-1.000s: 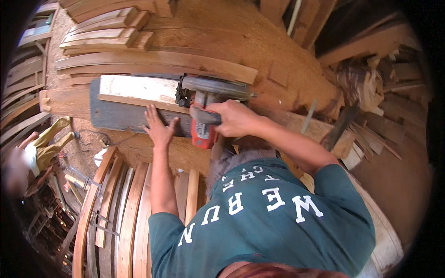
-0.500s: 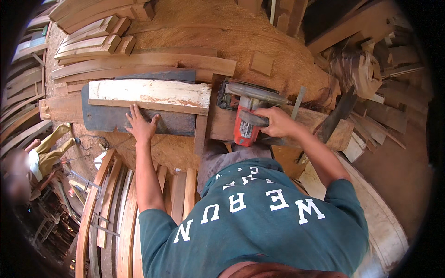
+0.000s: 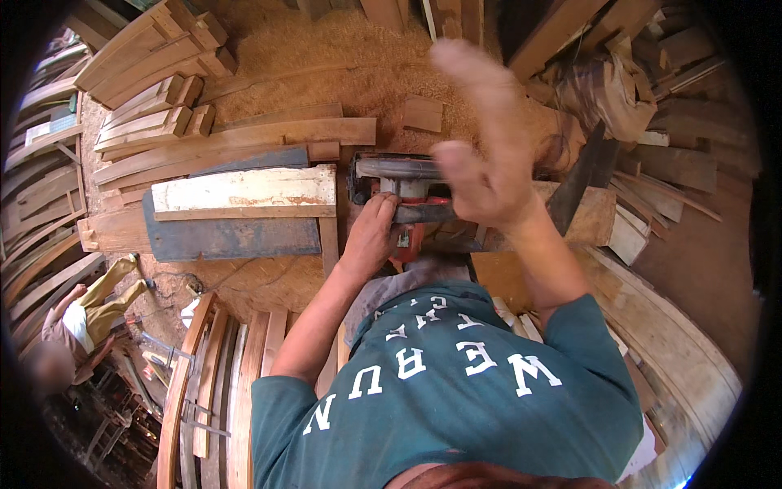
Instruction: The person uses a circular saw to cut a long wooden plank into smaller pieces on a workbench. They then use a hand plane to smooth the surface of a dark board. Another person is present in the background, occasionally interacting with the wood.
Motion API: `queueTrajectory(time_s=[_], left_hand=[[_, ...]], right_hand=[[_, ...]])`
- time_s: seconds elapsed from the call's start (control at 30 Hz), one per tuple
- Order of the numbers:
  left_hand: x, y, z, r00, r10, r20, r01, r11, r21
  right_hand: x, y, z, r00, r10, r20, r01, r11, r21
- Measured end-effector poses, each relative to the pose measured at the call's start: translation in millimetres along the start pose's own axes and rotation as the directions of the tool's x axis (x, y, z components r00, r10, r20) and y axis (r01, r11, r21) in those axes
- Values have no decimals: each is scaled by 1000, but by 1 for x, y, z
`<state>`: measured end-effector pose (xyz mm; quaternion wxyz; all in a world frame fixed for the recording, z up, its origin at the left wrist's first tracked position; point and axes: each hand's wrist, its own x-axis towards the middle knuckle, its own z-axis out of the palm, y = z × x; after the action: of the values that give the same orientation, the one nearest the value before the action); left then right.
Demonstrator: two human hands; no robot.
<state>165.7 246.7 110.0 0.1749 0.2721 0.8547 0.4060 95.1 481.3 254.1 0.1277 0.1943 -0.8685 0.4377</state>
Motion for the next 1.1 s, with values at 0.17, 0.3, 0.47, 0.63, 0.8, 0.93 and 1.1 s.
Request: queueTrajectory(time_s=[0.17,0.3,0.47,0.63,0.8,0.93,1.1], left_hand=[[10,4,-7,999,28,33,-27,1000,-12],[-1,-2,-3,1000,20,-3,-21,997,-80],[0,3,-4,1000,19,-20,-21,991,-129],[1,-1,-5,999,-29,46,34,991,-129],[-5,-2,-2,1000,9,-25,-12,991,-135],[7,1,0,999,21,46,-16,994,-105],[-4,-5,-13,1000,7,0,-7,988,-153]], right_hand=[[-27,93,113,944,318,86,-282,916,-287],[21,54,76,979,78,-189,-104,986,-129],[2,45,77,990,-5,-143,-34,962,-269],[-20,74,102,990,142,-18,-143,967,-210],[31,7,44,948,-193,-252,111,946,-306],[-41,90,123,985,132,-108,-151,969,-193],[-27,21,66,903,258,343,-233,966,-114]])
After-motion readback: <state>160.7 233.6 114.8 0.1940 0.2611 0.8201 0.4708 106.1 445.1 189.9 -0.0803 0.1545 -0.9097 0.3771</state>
